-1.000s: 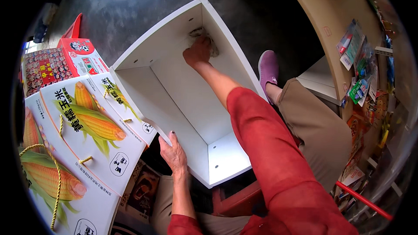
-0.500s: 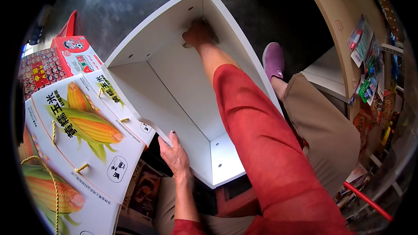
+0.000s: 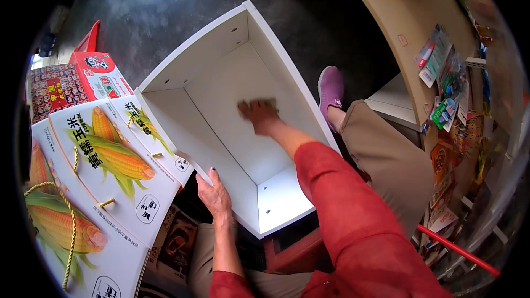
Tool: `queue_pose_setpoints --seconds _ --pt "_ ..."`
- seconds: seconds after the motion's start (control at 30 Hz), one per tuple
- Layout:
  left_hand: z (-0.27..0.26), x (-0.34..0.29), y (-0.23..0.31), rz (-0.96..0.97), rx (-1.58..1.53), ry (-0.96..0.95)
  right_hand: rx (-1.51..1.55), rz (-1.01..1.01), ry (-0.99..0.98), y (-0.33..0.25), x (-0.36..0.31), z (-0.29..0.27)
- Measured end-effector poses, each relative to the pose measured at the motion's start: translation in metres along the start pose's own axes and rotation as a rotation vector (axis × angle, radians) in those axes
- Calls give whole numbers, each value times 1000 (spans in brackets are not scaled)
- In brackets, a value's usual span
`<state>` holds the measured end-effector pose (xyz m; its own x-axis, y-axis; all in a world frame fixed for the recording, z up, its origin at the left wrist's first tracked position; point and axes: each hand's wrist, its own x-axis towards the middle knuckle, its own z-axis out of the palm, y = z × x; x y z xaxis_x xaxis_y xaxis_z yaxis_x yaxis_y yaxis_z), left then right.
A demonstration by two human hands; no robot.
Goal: The person wipes the inside of a white shelf unit with a cloth while sitting on the floor. They then pick up various packaged items, including toothbrushes and toothpaste, from a nearby shelf and place them into the cleaned unit.
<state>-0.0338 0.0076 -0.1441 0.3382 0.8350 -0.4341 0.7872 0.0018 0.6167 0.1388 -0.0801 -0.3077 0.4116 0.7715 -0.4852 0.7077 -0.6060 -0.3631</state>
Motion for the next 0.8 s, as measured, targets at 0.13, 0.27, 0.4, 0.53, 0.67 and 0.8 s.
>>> queue_pose_setpoints --seconds 0.13,0.27,0.4,0.53,0.67,0.8 --pt "-3 -1 1 29 -2 24 64 -89 -247 -24 -70 24" --pt "-2 1 2 40 -2 19 272 -53 -458 -20 -85 42" --pt "-3 0 5 18 -9 21 336 53 -196 -9 -52 28" --pt "-3 0 0 -22 21 19 398 455 225 -17 9 -48" --pt "0 0 0 -5 -37 14 356 431 675 11 89 -57" --pt "-1 1 1 -4 -41 6 265 451 576 4 126 -44"
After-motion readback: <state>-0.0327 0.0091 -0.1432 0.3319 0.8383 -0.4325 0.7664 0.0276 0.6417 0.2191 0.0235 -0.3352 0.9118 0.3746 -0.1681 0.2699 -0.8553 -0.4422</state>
